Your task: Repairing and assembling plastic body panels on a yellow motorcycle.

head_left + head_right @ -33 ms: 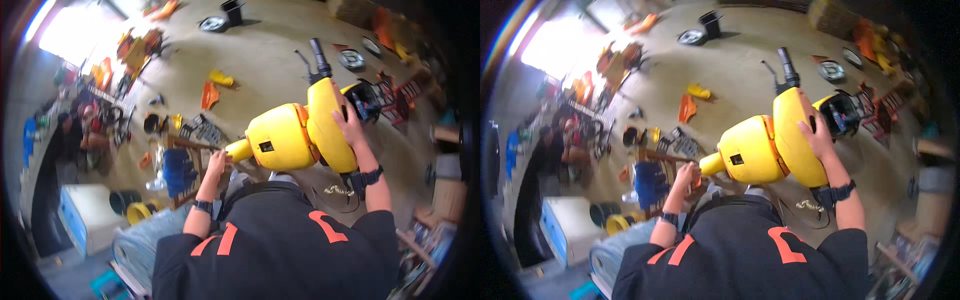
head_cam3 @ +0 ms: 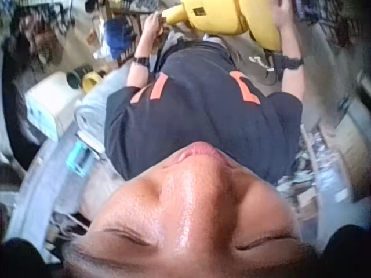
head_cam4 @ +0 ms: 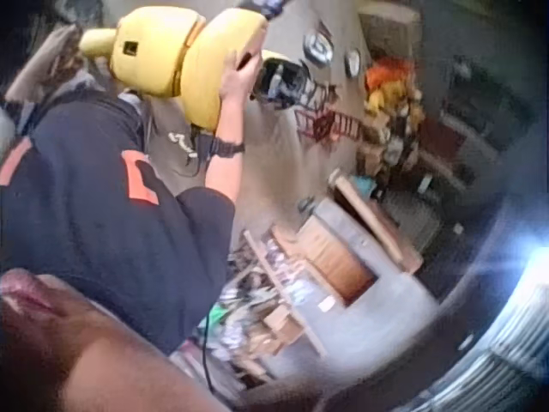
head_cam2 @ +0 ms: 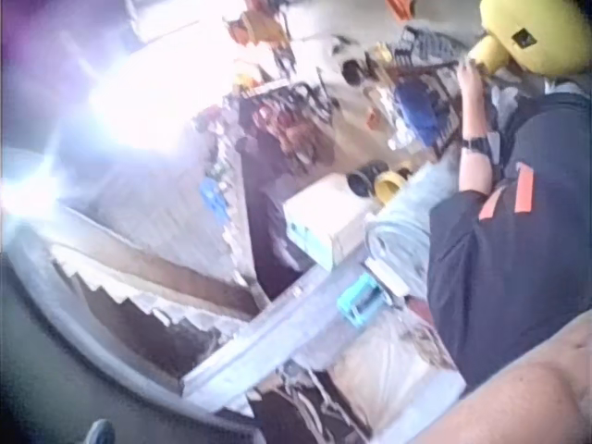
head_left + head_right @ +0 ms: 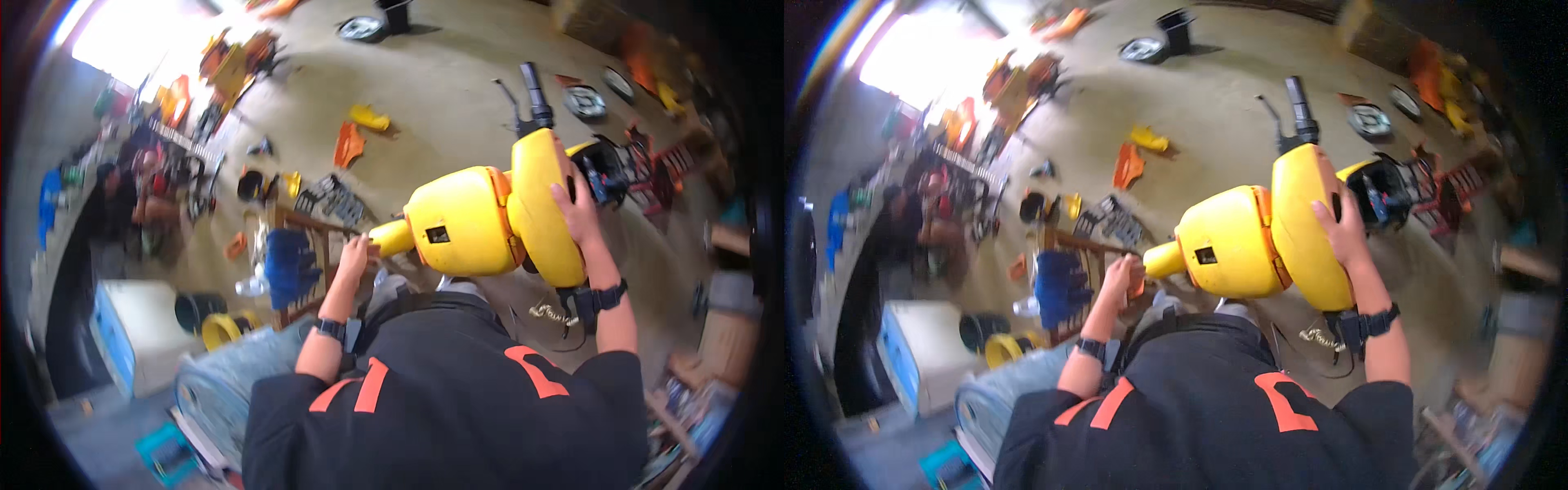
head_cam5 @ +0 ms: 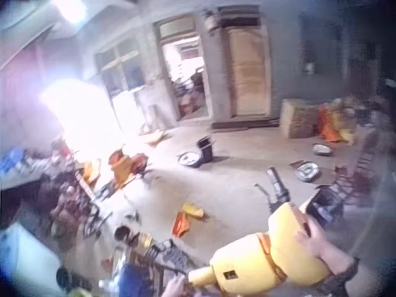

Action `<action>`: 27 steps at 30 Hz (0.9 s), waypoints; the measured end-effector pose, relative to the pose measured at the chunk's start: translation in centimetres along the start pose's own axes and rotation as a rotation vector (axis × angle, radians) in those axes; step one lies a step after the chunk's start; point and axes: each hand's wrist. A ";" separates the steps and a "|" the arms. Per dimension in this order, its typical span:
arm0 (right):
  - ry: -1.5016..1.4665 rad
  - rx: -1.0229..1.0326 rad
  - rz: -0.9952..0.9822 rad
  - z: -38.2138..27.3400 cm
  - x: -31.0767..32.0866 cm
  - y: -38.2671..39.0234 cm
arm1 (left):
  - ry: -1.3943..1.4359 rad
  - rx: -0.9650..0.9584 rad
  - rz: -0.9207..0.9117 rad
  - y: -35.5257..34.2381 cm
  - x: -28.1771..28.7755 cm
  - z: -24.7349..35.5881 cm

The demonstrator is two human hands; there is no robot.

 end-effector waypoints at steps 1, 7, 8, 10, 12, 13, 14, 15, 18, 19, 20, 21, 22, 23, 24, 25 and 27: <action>-0.058 -0.019 -0.011 0.1 0.0 0.0 | 0.028 -0.008 0.009 -0.3 0.2 -0.5; 0.000 -0.075 -0.085 0.2 0.0 -0.5 | 0.095 -0.094 0.103 1.0 -2.7 -1.0; 0.000 -0.079 -0.095 0.2 0.0 -0.9 | 0.072 -0.087 0.104 1.1 -2.8 -1.8; 0.141 -0.050 -0.109 0.5 0.0 -1.0 | 0.048 -0.062 0.101 1.3 -2.9 -2.4; 0.119 -0.077 -0.113 0.2 0.0 -1.0 | -0.172 -0.215 0.100 1.5 -2.8 -2.0; 0.102 -0.082 -0.106 -0.4 0.2 -0.9 | -0.158 -0.299 0.110 1.1 -1.9 -2.1; 0.111 -0.096 -0.099 -0.5 0.3 -0.8 | -0.131 -0.351 0.125 0.7 -1.2 -1.3; 0.124 -0.111 -0.111 -0.7 0.6 -0.6 | -0.058 -0.372 0.138 0.4 -0.5 -0.4; 0.136 -0.117 -0.114 -0.5 0.7 -0.7 | -0.018 -0.536 0.219 1.2 -0.8 5.8; 0.128 -0.088 -0.130 -0.5 0.5 -0.5 | -0.152 -0.586 0.267 1.4 -0.6 7.3; 0.144 -0.101 -0.117 -0.2 0.3 -0.4 | -0.141 -0.585 0.246 1.4 -0.8 8.3; 0.130 -0.111 -0.121 -0.3 0.5 -0.2 | -0.097 -0.676 0.263 0.6 -1.4 9.3; 0.105 -0.112 -0.131 -0.2 0.4 -0.2 | -0.059 -0.766 0.297 -0.2 -2.1 10.1; 0.071 -0.120 -0.139 -0.4 0.4 -0.4 | -0.089 -0.828 0.294 -1.1 -2.8 10.7; 0.094 -0.135 -0.137 -1.0 0.4 -0.4 | -0.120 -0.887 0.292 -2.2 -3.8 11.2; 0.075 -0.148 -0.137 -2.1 0.3 -0.5 | -0.073 -0.947 0.275 -3.5 -5.3 11.4; 0.054 -0.177 -0.144 -2.1 0.2 -1.0 | 0.102 -0.990 0.036 -6.2 -8.6 10.6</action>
Point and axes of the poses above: each hand's wrist, its own y-axis away from the middle knuckle, its own x-axis out of the back of the hand, z = x × y, and after that the axes turned 11 degrees about -z, right-handed
